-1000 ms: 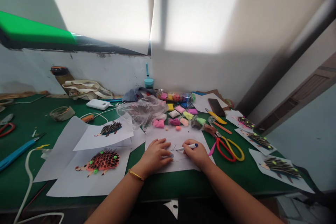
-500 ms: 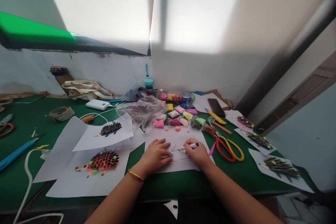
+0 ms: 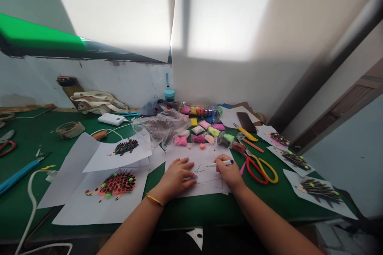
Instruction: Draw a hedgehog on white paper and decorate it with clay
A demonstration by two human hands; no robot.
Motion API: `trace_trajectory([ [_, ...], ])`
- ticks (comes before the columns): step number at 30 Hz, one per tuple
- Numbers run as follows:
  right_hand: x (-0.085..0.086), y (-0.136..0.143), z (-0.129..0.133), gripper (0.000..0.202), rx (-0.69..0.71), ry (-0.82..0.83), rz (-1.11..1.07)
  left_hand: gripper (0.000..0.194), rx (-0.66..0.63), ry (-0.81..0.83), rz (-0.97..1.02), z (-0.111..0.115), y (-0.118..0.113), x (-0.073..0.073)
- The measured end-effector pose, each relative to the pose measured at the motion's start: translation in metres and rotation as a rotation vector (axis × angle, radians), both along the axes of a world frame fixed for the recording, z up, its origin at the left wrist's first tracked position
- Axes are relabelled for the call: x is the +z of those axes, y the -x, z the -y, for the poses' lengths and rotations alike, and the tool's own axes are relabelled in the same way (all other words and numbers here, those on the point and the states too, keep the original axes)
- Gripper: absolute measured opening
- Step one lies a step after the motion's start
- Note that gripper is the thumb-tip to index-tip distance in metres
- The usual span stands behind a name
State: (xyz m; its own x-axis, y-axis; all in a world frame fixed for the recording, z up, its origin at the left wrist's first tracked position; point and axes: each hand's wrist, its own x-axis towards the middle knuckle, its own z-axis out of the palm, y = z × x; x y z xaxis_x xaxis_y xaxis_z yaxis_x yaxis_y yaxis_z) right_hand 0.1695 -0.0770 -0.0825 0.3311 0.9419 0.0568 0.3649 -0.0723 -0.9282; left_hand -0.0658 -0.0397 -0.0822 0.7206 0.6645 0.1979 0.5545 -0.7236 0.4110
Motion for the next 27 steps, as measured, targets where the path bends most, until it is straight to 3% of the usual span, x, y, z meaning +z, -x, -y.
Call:
trace_trajectory([
  [8, -0.011, -0.007, -0.01, 0.02, -0.024, -0.078, -0.45, 0.014, -0.002, -0.011, 0.025, 0.0, 0.001, 0.0],
  [14, -0.007, -0.008, -0.009, 0.03, 0.009, -0.035, -0.567, 0.016, 0.005, -0.045, 0.048, -0.001, 0.002, -0.004],
  [21, -0.004, -0.02, -0.014, 0.042, 0.089, -0.042, -0.497, 0.015, -0.008, -0.053, 0.037, -0.001, 0.002, -0.004],
  [27, -0.009, -0.022, -0.012, 0.031, 0.062, -0.06, -0.3, 0.016, 0.013, -0.032, 0.021, -0.001, 0.002, -0.003],
])
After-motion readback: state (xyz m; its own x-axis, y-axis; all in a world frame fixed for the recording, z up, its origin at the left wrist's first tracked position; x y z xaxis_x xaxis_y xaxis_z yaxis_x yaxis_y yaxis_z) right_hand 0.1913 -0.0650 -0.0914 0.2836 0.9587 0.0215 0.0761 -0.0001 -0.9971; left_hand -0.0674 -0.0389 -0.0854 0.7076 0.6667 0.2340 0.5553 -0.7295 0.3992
